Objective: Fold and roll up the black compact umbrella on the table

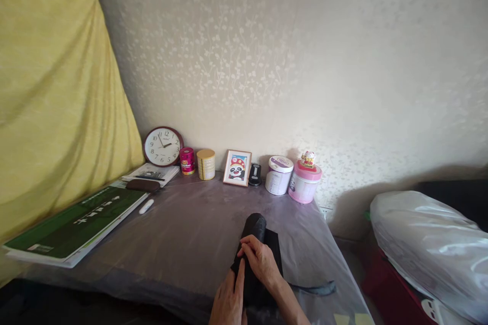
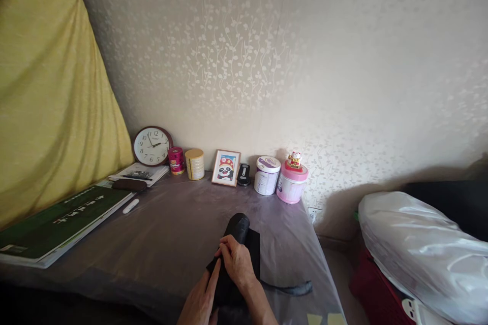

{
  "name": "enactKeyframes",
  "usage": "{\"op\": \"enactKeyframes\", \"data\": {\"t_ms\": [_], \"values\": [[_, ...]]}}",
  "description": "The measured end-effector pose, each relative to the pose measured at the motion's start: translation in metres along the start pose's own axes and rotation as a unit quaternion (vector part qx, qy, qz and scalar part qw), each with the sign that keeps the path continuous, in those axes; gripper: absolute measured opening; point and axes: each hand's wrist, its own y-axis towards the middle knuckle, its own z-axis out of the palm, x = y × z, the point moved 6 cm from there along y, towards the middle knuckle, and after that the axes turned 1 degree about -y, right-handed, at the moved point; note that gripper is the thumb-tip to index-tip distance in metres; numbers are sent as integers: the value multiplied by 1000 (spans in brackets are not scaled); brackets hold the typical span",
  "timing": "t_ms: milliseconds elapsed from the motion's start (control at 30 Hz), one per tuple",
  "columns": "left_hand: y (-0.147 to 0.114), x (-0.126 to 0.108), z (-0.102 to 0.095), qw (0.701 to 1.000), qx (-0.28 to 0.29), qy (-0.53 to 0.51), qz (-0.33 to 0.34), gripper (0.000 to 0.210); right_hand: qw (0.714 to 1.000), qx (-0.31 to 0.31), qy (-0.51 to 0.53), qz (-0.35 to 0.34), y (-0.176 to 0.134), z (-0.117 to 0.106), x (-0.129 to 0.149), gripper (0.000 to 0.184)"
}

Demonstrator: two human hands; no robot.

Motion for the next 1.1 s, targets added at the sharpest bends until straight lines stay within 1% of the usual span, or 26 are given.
{"op": "enactKeyframes", "data": {"t_ms": [133,200,267,433,533,667,800,867,933,1000,1100], "values": [[1,0,3,1000,-2,26,-5,93,992,-48,-66,-94,-13,-5,4,24],[0,0,3,999,-9,36,-4,90,985,-45,-100,-137,-14,-3,2,25],[0,0,4,999,-14,36,-7,88,980,-32,-125,-154,-10,1,-3,25],[0,3,8,1000,-7,20,-15,88,980,1,-145,-137,15,4,-18,31],[0,4,7,1000,-2,16,-23,88,981,4,-150,-123,30,2,-26,31],[-1,4,5,999,24,19,-31,86,981,-12,-160,-106,48,0,-39,31],[-3,3,3,999,34,11,-38,87,981,-53,-162,-92,62,-5,-50,31],[-4,4,4,999,21,6,-32,85,983,-96,-147,-60,66,-14,-58,27],[-3,6,5,1000,4,-1,-17,83,981,-151,-121,2,63,-31,-72,26],[-2,10,10,1000,-1,-13,-2,83,973,-197,-100,68,52,-49,-89,31],[0,14,15,999,0,-35,13,82,960,-231,-85,136,23,-72,-112,38]]}}
